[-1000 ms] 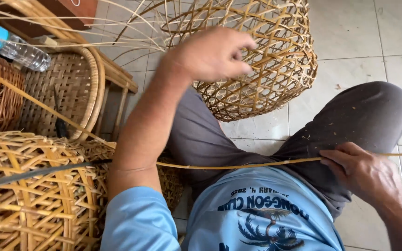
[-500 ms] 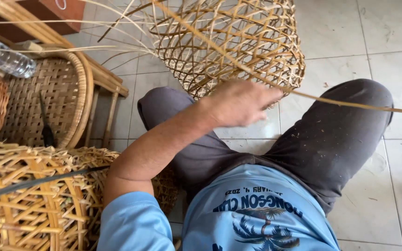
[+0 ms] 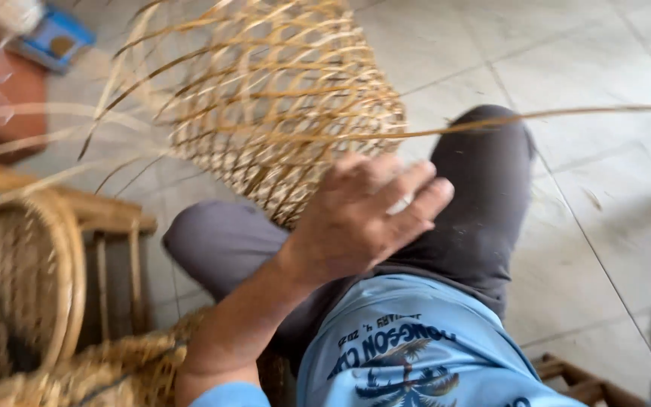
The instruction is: A person is trimming bamboo strips with a knife and weaving them into a large conical basket structure.
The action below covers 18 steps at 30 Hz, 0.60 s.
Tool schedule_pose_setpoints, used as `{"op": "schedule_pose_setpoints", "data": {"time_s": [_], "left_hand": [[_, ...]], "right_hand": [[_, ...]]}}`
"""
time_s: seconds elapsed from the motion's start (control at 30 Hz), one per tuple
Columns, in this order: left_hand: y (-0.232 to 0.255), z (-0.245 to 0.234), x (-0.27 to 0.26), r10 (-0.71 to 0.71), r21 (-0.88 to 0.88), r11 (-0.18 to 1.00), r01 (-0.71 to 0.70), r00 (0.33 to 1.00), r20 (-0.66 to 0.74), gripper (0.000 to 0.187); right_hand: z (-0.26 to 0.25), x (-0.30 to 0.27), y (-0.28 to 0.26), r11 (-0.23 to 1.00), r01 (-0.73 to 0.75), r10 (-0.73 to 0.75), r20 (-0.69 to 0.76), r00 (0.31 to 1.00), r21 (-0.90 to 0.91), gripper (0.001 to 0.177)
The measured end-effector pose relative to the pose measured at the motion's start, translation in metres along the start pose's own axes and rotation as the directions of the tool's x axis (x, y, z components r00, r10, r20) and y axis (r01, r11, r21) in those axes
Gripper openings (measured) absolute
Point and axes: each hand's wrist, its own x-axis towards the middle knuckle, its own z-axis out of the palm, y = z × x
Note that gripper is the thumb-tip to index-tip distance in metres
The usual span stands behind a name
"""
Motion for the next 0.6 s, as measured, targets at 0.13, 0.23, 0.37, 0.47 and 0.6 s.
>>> {"op": "schedule_pose_setpoints", "data": {"time_s": [0.13,0.23,0.37,0.47,0.6], "left_hand": [[-0.035,0.033,-0.014,-0.226,0.228,0.956,0.183,0.957,0.18,0.078],[-0.089,0.039,-0.031,-0.258,0.083,0.962,0.261,0.965,-0.045,0.032],[-0.132,0.024,-0.088,-0.25,0.266,0.909,0.322,0.93,-0.269,0.036],[-0.143,0.01,-0.132,-0.406,0.304,0.812,0.498,0.857,-0.319,0.07],[-0.163,-0.002,-0.164,-0.441,0.135,0.824,0.55,0.773,-0.457,0.046]], "right_hand": [[-0.007,0.089,-0.145,0.967,0.206,-0.189,-0.122,0.974,0.147,0.02],[0.009,0.144,-0.203,0.94,0.332,-0.34,-0.137,0.93,-0.084,0.009],[0.036,0.178,-0.205,0.905,0.37,-0.367,0.052,0.929,-0.209,0.026],[0.043,0.179,-0.189,0.91,0.407,-0.378,0.25,0.891,-0.074,0.029],[0.026,0.175,-0.183,0.964,-0.001,-0.15,0.544,0.826,0.268,0.02]]}}
